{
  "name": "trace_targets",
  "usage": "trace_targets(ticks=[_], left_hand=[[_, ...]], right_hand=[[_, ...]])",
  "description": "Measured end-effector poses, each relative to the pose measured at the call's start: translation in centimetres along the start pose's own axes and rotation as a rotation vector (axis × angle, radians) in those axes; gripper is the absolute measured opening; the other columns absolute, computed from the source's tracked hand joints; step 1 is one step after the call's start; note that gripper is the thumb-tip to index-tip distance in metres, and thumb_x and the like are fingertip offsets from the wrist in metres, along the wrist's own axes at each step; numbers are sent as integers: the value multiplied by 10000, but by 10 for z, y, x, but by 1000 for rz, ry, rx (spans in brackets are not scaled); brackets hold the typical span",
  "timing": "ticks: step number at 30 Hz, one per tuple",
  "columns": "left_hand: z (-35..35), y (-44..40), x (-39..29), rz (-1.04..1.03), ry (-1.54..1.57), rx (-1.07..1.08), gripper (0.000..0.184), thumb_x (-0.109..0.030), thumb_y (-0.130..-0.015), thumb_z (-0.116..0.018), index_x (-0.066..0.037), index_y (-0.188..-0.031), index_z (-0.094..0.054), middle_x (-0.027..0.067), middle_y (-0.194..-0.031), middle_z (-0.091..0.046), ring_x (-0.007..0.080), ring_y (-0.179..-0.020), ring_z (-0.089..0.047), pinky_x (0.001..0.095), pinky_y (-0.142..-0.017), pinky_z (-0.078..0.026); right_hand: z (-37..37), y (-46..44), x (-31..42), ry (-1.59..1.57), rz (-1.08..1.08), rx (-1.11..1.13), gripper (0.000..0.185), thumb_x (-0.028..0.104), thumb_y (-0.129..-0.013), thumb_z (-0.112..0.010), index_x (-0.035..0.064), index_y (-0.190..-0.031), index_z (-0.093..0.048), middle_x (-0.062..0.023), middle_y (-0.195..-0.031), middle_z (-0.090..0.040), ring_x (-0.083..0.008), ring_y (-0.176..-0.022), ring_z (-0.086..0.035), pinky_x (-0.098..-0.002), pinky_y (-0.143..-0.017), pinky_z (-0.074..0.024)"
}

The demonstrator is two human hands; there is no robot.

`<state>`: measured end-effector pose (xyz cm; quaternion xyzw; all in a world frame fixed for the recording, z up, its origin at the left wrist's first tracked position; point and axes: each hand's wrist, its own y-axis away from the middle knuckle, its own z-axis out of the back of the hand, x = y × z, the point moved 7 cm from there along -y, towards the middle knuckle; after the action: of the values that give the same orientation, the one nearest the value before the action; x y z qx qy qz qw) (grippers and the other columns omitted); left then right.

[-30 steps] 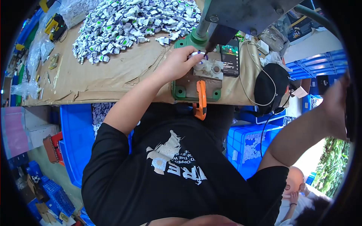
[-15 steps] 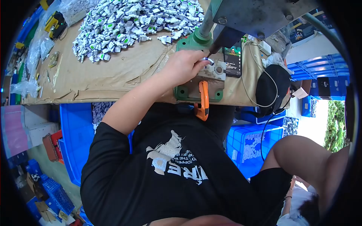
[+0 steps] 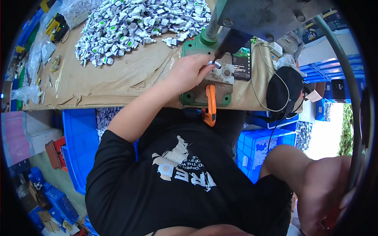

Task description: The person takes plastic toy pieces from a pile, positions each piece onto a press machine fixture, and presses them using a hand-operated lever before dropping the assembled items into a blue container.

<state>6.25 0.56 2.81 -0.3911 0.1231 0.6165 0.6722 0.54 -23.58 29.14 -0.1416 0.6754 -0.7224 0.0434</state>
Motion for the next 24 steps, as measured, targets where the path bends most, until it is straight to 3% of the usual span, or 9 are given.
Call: trace_targets(ticks=[4, 10, 12, 13, 14, 16, 20, 22, 24], left_hand=[[-1, 6, 0, 3, -2, -66, 175, -215, -896, -598, -55, -964, -620, 135, -880, -634, 343, -794, -617, 436, -667, -485], [6, 31, 13, 37, -12, -67, 169, -203, -882, -603, -66, -980, -618, 135, -884, -643, 340, -782, -621, 425, -672, -494], [19, 55, 42, 228, 6, 70, 149, -208, -876, -615, -62, -908, -618, 139, -807, -632, 326, -700, -605, 405, -630, -478], [28, 70, 56, 209, 12, 252, 161, -220, -887, -615, -59, -899, -619, 116, -782, -618, 276, -666, -585, 365, -616, -460], [40, 88, 72, 191, 15, 432, 175, -231, -898, -615, -56, -890, -619, 92, -756, -604, 225, -631, -565, 325, -601, -442], [61, 125, 95, 238, 388, 612, 207, -250, -909, -600, -55, -842, -614, 42, -727, -581, 155, -628, -531, 290, -589, -416], [81, 136, 105, 350, 510, 457, 197, -243, -907, -607, -57, -841, -608, 19, -727, -575, 116, -655, -525, 285, -588, -414], [75, 110, 109, 404, 80, 314, 169, -222, -913, -604, -53, -915, -603, 31, -774, -585, 120, -667, -526, 286, -617, -428], [63, 81, 105, 426, 84, 165, 189, -212, -923, -593, -49, -1019, -585, 60, -865, -589, 138, -716, -537, 287, -672, -447]], right_hand=[[10, -3, -2, 1, 38, 73, 68, 215, -883, -562, 163, -869, -601, 64, -808, -576, -98, -772, -547, -332, -891, -337], [39, 32, -89, -387, -43, -192, 369, 332, -948, -431, 23, -1126, -523, -174, -1079, -564, -278, -982, -562, -431, -921, -406], [28, 47, -104, -514, -66, -286, 477, 371, -969, -387, -24, -1212, -497, -253, -1169, -560, -337, -1052, -567, -464, -932, -430], [17, 62, -117, -14, -252, -307, 527, 387, -968, -372, -18, -1305, -390, -248, -1272, -496, -318, -1146, -506, -444, -971, -399], [14, 94, -133, -176, -248, -163, 402, 286, -955, -422, 6, -1223, -529, -202, -1224, -549, -304, -1153, -530, -432, -991, -412], [16, 161, -161, 49, -627, -110, 258, 134, -960, -452, -26, -1138, -551, -134, -1102, -586, -194, -1022, -542, -326, -912, -419], [26, 280, -200, 292, -986, -52, 188, 101, -944, -531, -16, -1077, -594, -72, -1051, -608, -118, -934, -561, -232, -841, -426], [24, 305, -204, 369, -1039, -47, 181, 100, -947, -521, -13, -1067, -597, -74, -1041, -610, -119, -921, -567, -236, -827, -434], [25, 313, -204, 456, -1092, -40, 177, 98, -949, -511, -9, -1058, -600, -76, -1030, -613, -120, -907, -572, -240, -814, -443]])
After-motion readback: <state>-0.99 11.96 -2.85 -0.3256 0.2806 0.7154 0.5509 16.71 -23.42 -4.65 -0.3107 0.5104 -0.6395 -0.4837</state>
